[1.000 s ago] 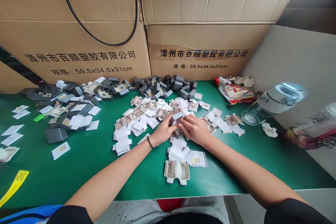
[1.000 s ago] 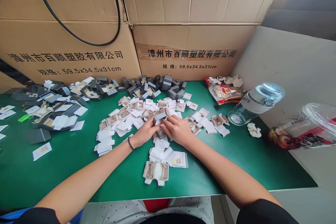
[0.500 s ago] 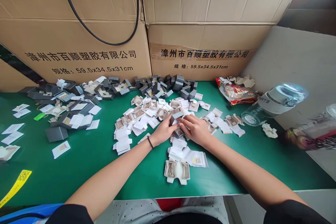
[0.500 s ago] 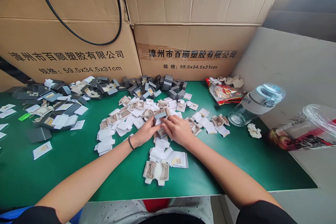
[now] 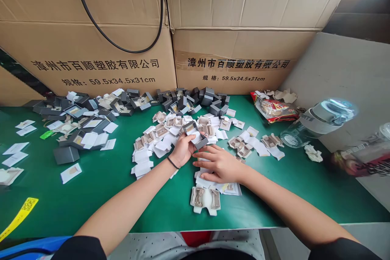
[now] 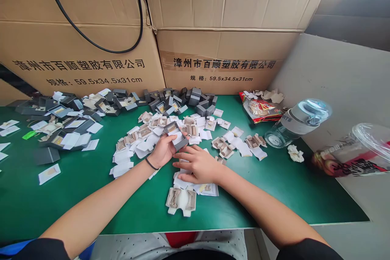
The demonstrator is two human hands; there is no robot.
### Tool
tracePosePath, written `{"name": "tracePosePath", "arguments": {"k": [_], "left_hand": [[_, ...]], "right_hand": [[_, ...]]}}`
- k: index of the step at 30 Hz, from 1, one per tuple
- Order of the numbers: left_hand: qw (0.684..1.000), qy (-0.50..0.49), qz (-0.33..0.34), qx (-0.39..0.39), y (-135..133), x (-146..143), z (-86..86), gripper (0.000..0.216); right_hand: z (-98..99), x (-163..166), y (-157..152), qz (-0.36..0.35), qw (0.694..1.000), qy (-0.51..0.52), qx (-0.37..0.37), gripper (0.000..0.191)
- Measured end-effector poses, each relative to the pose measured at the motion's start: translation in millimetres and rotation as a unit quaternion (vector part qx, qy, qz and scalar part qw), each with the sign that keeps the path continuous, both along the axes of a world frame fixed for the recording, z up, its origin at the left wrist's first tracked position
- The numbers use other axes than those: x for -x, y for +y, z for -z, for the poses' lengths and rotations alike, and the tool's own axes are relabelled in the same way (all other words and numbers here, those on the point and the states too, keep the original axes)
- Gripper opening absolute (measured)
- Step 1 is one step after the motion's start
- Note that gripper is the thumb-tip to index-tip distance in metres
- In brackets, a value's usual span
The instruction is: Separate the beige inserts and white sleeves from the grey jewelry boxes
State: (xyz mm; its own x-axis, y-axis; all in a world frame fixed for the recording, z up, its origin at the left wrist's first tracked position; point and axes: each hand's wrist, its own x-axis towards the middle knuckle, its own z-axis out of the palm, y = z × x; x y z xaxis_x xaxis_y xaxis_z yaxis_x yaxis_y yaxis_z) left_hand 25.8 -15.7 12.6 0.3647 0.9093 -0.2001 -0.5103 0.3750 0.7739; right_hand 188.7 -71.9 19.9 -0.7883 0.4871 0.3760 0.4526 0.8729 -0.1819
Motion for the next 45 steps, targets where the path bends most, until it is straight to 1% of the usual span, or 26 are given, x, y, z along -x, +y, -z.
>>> {"name": "tracePosePath", "arguments": {"k": [2, 5, 9, 18, 24, 27, 30, 32, 35, 37, 39, 41, 43, 45], "left_hand": [[1.000, -0.020, -0.015, 0.015, 1, 0, -0.2, 0.019], [0.999, -0.033, -0.011, 0.027, 1, 1, -0.5, 0.019], [0.999, -0.038, 0.003, 0.032, 2, 2, 1.3, 0.020], [0.999, -0.030, 0.017, 0.029, 3, 3, 3.4, 0.021], [0.998, -0.035, 0.022, 0.042, 4, 3, 4.2, 0.021], [0.998, -0.041, 0.017, 0.047, 4, 3, 4.6, 0.022], [0.998, -0.047, 0.014, 0.042, 4, 2, 4.5, 0.024], [0.998, -0.048, 0.017, 0.048, 4, 2, 3.8, 0.023], [0.993, -0.075, 0.026, 0.086, 5, 4, 1.7, 0.021], [0.987, -0.111, 0.025, 0.116, 6, 7, -0.2, 0.021], [0.981, -0.140, 0.023, 0.134, 8, 10, -1.8, 0.021], [0.977, -0.152, 0.026, 0.146, 10, 12, -2.5, 0.021], [0.977, -0.151, 0.032, 0.150, 11, 13, -2.3, 0.023], [0.978, -0.146, 0.038, 0.146, 12, 13, -1.5, 0.025]], "right_hand": [[3.4, 0, 3, 0.004, 0.999, -0.027, 0.033, 0.034], [9.6, -3, 8, 0.014, 0.998, -0.030, 0.057, 0.030], [14.9, -6, 11, 0.055, 0.997, -0.028, 0.043, 0.028], [17.4, -8, 15, 0.139, 0.990, -0.015, -0.002, 0.024], [19.8, -10, 15, 0.212, 0.977, 0.021, 0.019, 0.025], [19.1, -12, 16, 0.245, 0.968, 0.033, 0.036, 0.033], [17.7, -14, 18, 0.259, 0.965, 0.034, 0.034, 0.036], [15.5, -14, 18, 0.252, 0.967, 0.044, 0.011, 0.035], [8.7, -13, 15, 0.228, 0.968, 0.087, -0.052, 0.030], [2.7, -9, 8, 0.177, 0.975, 0.110, -0.072, 0.029], [-1.9, -3, 0, 0.083, 0.991, 0.095, -0.054, 0.034], [-2.9, 4, -6, -0.006, 0.999, 0.037, -0.017, 0.042], [0.0, 10, -9, -0.049, 0.998, -0.015, 0.022, 0.047], [5.0, 11, -8, -0.058, 0.996, -0.041, 0.054, 0.045]]}}
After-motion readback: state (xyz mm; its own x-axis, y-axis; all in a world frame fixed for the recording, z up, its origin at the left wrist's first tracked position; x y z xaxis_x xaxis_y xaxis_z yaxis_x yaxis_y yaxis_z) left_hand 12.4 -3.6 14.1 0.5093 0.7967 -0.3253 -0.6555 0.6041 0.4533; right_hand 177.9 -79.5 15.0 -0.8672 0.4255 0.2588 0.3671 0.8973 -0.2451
